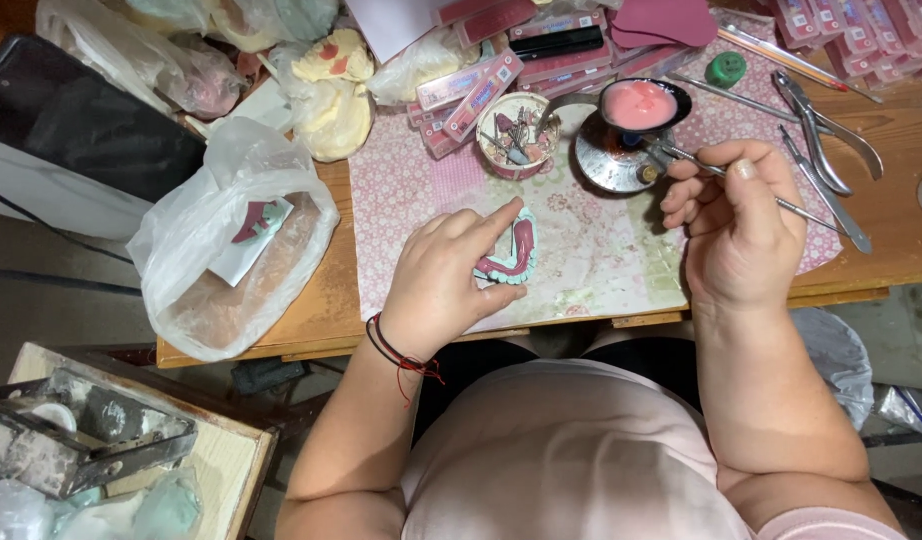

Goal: The person retrieves pliers from a drawer and uses them to adjust a small metal component. They then pick up a denture and use a small metal tool to scrape and shape the pink gum area. The person also uses a heated metal tool to smooth the surface of the denture.

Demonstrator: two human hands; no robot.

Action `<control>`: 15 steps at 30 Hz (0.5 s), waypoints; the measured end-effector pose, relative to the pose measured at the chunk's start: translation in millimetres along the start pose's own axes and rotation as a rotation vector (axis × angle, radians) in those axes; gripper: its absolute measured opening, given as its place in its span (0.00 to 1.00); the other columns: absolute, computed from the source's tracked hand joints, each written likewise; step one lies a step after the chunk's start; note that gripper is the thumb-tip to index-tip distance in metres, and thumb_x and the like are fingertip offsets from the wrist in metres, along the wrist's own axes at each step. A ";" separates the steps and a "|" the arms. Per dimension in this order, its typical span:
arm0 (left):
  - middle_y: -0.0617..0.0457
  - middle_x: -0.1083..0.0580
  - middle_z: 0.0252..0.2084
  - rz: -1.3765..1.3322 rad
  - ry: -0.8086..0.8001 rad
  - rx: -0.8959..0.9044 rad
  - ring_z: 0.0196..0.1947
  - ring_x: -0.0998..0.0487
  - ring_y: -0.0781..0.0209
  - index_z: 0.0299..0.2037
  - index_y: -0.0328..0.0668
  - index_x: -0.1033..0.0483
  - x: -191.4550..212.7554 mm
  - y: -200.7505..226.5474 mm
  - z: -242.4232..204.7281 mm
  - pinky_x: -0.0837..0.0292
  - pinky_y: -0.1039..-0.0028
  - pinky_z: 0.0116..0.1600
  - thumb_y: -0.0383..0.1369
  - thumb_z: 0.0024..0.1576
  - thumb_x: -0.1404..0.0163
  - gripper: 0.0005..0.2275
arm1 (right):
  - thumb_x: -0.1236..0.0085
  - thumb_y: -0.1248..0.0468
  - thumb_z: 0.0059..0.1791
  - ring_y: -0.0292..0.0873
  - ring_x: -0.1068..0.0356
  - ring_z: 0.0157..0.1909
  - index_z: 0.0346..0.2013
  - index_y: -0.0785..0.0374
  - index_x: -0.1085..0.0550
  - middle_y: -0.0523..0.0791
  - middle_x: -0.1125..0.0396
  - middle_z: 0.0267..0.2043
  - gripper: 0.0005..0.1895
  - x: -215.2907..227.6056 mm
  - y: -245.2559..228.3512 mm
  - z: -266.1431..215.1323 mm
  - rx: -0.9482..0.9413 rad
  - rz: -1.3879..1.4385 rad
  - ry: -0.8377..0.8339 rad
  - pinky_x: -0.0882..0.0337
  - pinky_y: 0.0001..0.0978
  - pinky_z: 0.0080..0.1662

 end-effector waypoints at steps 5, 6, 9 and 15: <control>0.55 0.33 0.35 0.022 0.032 -0.036 0.38 0.29 0.51 0.70 0.51 0.33 1.6 1.3 -0.2 0.33 0.63 0.45 0.46 0.48 0.33 0.38 | 0.50 0.57 0.55 0.41 0.27 0.31 0.46 0.63 0.29 0.55 0.26 0.41 0.12 3.3 0.5 -0.8 0.036 -0.040 -0.011 0.27 0.24 0.33; 0.55 0.33 0.35 0.020 0.033 -0.031 0.38 0.29 0.51 0.70 0.51 0.33 1.5 1.1 -0.5 0.33 0.63 0.45 0.46 0.48 0.33 0.38 | 0.50 0.57 0.55 0.41 0.27 0.31 0.46 0.63 0.29 0.55 0.26 0.41 0.12 3.2 1.8 -10.5 0.032 -0.042 -0.014 0.27 0.24 0.33; 0.55 0.33 0.35 0.033 0.018 -0.005 0.38 0.28 0.52 0.70 0.54 0.33 1.4 -1.0 0.0 0.33 0.62 0.45 0.48 0.47 0.33 0.39 | 0.57 0.60 0.62 0.45 0.28 0.37 0.48 0.68 0.33 0.60 0.29 0.43 0.12 -13.9 -8.4 -37.8 0.226 -0.229 -0.191 0.25 0.30 0.43; 0.56 0.28 0.37 -0.093 0.047 0.019 0.42 0.24 0.49 0.69 0.53 0.30 4.6 -3.5 -0.1 0.29 0.57 0.51 0.39 0.43 0.30 0.39 | 0.50 0.65 0.52 0.58 0.23 0.47 0.42 0.69 0.19 0.54 0.23 0.43 0.14 -78.3 -18.1 -82.7 0.591 -0.636 -0.650 0.25 0.51 0.51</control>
Point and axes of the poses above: each hand's wrist, its own z-axis towards the middle knuckle, its own x-axis out of the back of the hand, y = z × x, the point moved 10 cm from there along z, towards the middle knuckle
